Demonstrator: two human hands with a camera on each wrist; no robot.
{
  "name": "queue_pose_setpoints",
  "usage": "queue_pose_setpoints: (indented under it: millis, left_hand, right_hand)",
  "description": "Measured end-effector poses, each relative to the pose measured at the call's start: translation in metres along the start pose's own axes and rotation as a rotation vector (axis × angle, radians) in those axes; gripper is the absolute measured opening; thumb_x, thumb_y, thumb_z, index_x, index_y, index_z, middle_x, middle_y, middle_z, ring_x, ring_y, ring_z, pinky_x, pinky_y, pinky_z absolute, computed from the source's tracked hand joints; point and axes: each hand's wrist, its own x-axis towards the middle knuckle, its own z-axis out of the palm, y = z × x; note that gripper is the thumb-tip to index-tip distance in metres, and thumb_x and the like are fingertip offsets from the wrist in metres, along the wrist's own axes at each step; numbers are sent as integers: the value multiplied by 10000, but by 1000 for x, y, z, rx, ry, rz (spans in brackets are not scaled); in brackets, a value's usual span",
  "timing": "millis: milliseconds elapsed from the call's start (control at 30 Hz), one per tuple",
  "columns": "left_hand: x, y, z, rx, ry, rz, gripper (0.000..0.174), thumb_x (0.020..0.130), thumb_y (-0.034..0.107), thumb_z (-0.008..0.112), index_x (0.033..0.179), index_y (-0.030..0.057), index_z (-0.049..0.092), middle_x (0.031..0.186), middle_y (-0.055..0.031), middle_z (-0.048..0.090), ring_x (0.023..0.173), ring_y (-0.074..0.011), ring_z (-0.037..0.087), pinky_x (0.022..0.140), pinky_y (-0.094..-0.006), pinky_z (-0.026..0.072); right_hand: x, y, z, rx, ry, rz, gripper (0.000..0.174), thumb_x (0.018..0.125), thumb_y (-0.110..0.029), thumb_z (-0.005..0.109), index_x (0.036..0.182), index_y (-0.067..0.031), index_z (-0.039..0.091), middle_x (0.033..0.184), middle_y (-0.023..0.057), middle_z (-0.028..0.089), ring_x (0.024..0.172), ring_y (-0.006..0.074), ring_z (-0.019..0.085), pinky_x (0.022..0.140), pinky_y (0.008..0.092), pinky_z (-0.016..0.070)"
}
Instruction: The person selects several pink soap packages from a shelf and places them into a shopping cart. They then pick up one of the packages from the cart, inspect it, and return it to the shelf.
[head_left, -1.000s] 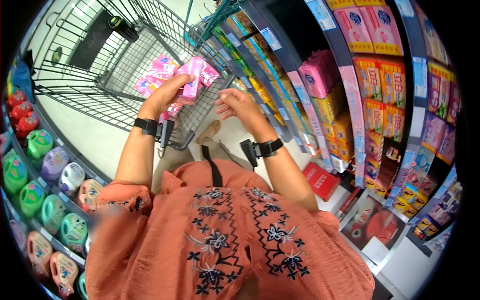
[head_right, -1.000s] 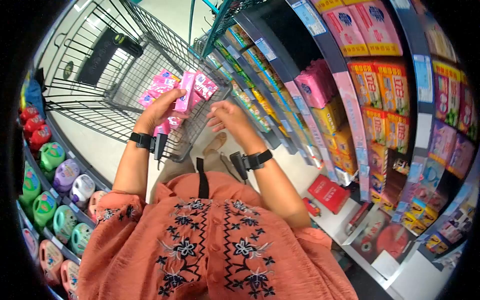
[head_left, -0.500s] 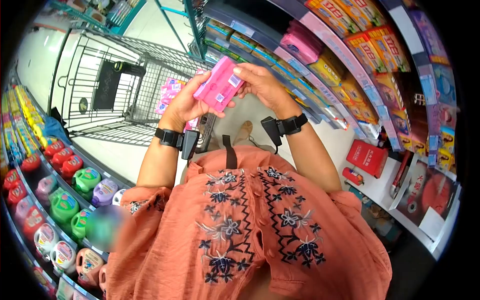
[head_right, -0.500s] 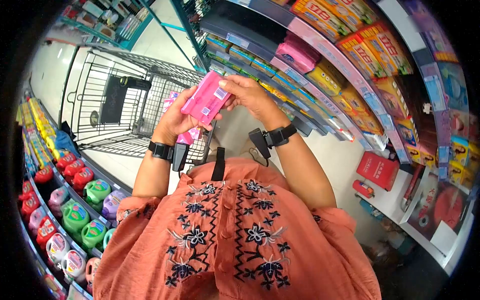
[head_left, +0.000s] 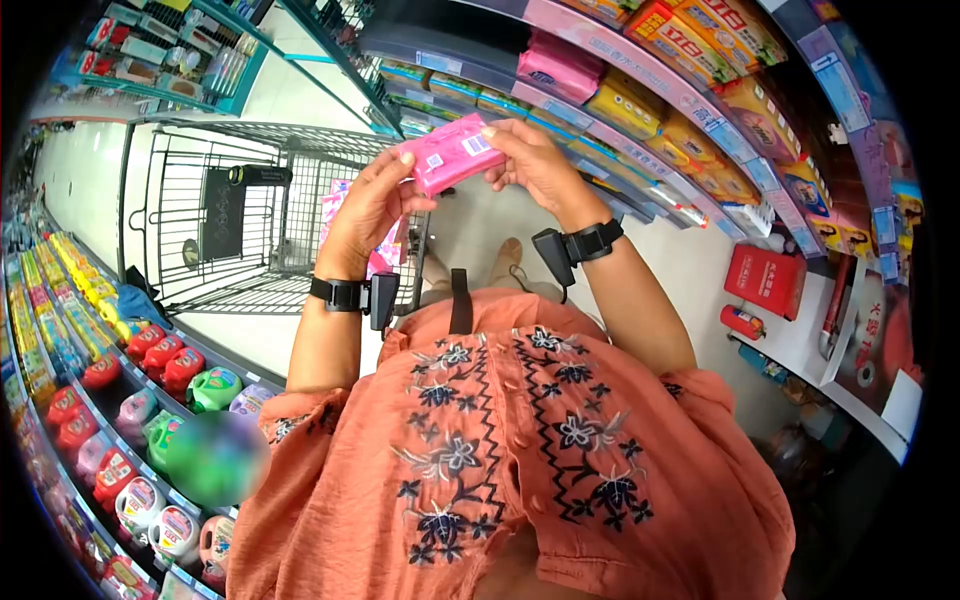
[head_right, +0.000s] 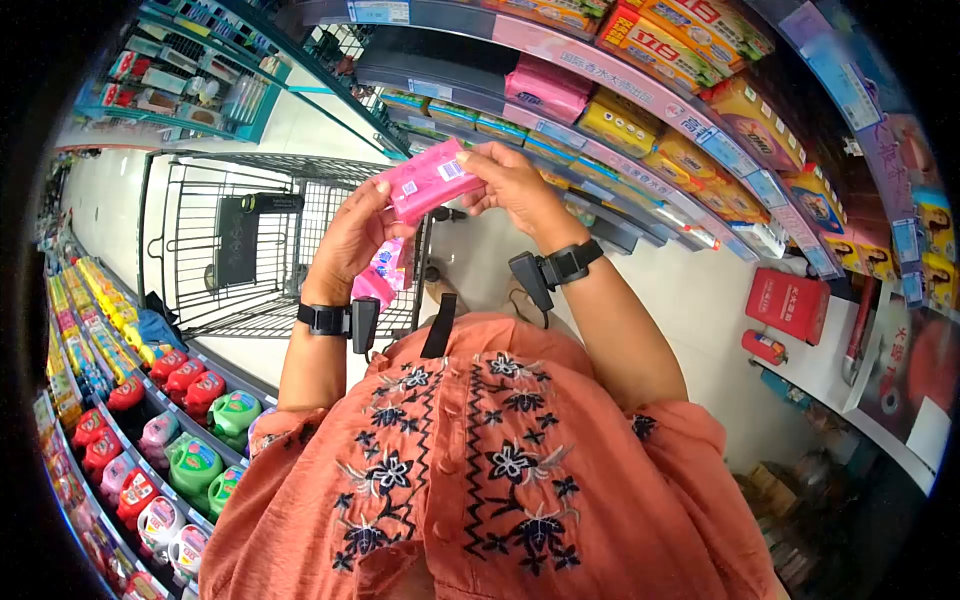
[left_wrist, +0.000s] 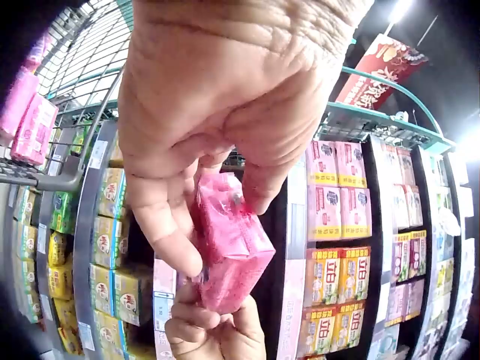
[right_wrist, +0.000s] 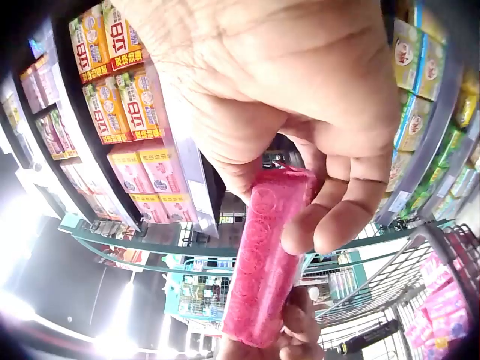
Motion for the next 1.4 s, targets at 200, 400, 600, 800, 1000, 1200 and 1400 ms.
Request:
queue_pose_setpoints:
  millis: [200,400,600,800,1000,1200,1400]
  left_hand:
    - [0,7,23,80,12,48,499,1034,370,546,1368,2,514,1113,-114,681,888,-180,701,723,-288,597]
    - [6,2,18,115,54,-1,457,1030,437,535,1228,26,574,979,-96,685,778,-176,686,658,-286,563]
    - [12,-3,14,202,123,-28,492,1019,506,514,1184,48,593,951,-90,668,764,-177,669,654,-283,539]
    - [14,-2,42,374,202,118,524,1035,516,455,1215,52,617,1034,-64,665,911,-148,629,684,-279,519]
    - [22,-7,38,328,145,44,554,1038,537,439,1169,39,644,971,-50,682,844,-138,629,681,-282,520]
    - [23,-6,48,342,129,11,546,1019,535,486,1195,43,643,1018,-46,669,871,-136,619,683,-285,518]
    - [58,-6,80,414,56,146,576,1018,425,551,1456,61,466,1207,-70,612,1016,-165,602,827,-345,551]
  right_hand:
    - [-7,0,-9,86,-34,62,433,984,-438,605,1211,-71,578,963,78,673,668,143,652,588,312,545]
    - [-4,6,-23,156,-149,186,492,975,-480,603,1261,-85,537,908,112,684,645,160,657,587,313,549]
    - [-13,2,-25,194,-211,155,544,940,-519,649,1248,-86,535,875,130,687,638,164,663,569,304,551]
    - [-20,-1,-27,152,-101,244,624,922,-593,635,1257,-78,526,779,126,684,585,186,664,521,311,534]
    - [-22,0,-32,89,-117,300,649,928,-667,561,1251,-107,493,719,116,663,537,197,645,464,321,509]
    - [-28,-2,-35,58,-58,345,695,921,-692,543,1285,-107,456,688,116,647,515,225,642,448,341,505]
    - [-41,-28,-41,-121,170,99,717,938,-638,566,1306,-26,501,812,142,663,628,181,656,536,302,531]
